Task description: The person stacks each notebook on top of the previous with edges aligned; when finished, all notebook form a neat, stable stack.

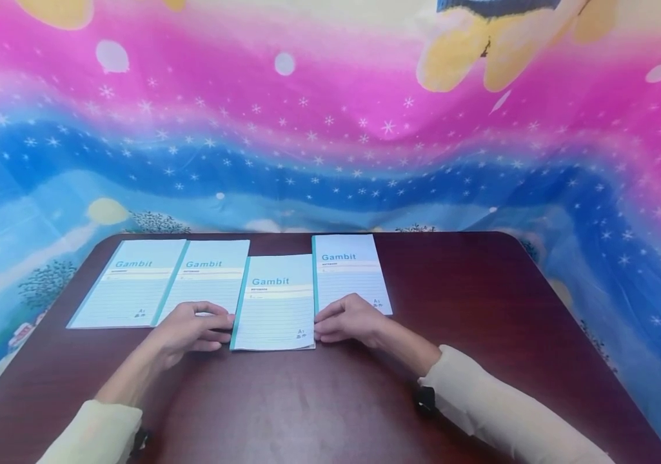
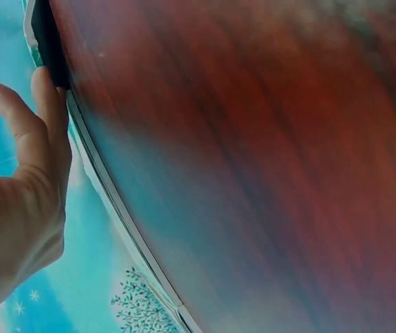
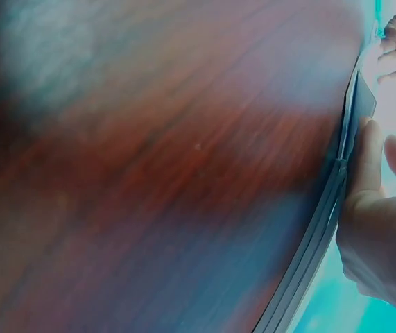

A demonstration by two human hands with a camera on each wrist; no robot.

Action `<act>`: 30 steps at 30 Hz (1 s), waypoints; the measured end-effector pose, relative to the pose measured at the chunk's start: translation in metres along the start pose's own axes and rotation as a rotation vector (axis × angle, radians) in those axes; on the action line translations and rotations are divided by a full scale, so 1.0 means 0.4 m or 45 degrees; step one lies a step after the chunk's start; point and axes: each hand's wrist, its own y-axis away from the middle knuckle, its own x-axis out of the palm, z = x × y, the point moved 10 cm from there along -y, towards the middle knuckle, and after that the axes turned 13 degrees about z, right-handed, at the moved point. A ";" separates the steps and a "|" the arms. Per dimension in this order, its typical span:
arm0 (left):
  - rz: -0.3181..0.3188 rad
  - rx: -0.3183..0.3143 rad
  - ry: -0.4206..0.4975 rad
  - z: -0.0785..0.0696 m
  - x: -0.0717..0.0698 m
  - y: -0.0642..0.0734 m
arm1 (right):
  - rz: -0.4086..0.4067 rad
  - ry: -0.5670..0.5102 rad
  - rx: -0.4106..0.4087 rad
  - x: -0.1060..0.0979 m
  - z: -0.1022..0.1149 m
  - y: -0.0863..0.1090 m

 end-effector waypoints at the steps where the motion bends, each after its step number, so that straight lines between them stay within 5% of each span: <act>1: 0.004 0.002 -0.004 -0.001 0.001 -0.001 | -0.003 0.001 0.000 0.000 0.000 0.000; 9: 0.105 0.086 -0.070 -0.025 0.036 -0.020 | 0.011 -0.015 0.028 0.013 -0.005 0.000; 18: 0.288 0.166 0.065 -0.044 0.071 -0.027 | 0.006 0.000 0.047 0.020 -0.015 -0.002; 30: 0.338 0.244 0.175 -0.059 0.063 -0.022 | 0.073 -0.019 -0.006 0.042 -0.006 -0.013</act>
